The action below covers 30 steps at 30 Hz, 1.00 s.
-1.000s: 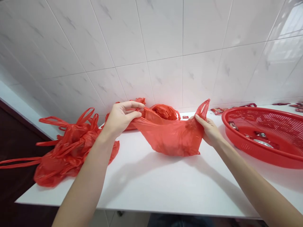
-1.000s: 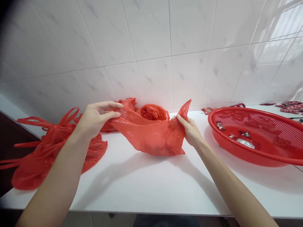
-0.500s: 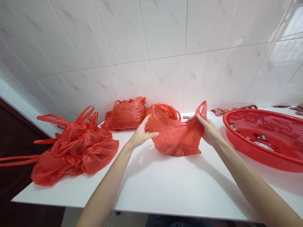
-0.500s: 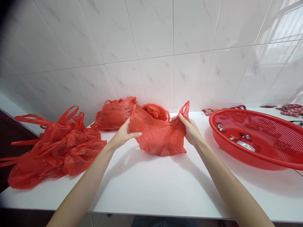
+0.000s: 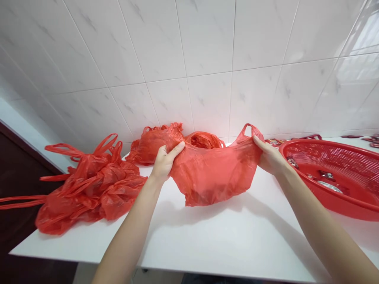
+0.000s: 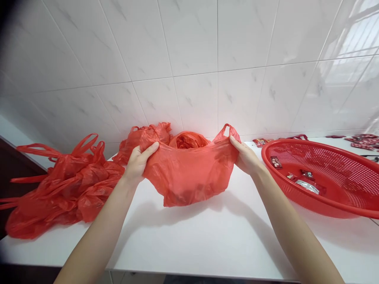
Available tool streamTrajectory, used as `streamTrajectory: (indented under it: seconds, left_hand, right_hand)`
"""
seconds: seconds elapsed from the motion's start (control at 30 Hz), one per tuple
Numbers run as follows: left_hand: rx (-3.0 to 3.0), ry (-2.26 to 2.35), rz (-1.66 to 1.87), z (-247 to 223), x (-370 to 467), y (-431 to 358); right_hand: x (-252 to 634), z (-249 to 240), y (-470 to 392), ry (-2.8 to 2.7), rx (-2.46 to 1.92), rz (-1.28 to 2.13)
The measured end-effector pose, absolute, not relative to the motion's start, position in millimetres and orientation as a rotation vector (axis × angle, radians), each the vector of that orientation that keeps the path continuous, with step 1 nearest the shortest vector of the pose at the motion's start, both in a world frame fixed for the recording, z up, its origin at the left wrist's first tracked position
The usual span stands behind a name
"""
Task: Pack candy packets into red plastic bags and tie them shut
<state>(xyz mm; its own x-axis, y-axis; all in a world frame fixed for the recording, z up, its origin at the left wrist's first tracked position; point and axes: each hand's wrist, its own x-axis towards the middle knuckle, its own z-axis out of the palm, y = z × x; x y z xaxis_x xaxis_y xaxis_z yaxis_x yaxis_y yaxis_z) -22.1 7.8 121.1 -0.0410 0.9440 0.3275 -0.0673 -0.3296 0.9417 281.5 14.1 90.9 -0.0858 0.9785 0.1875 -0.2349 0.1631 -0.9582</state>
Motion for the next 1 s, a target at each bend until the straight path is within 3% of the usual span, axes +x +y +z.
streamTrajectory:
  seconds: [0.37, 0.77, 1.0]
  left_hand:
    - [1.295, 1.071, 1.416, 96.5, -20.9, 29.6]
    - [1.389, 0.824, 1.423, 122.1, -4.1, 10.8]
    - [1.805, 0.679, 1.462, 127.0, 16.2, 10.7]
  right_hand:
    - [257.1, 75.8, 19.2, -1.183, -0.783, 1.460]
    - [235.1, 100.0, 20.4, -1.146, -0.474, 1.369]
    - [222.5, 108.0, 6.9, -1.251, -0.636, 1.267]
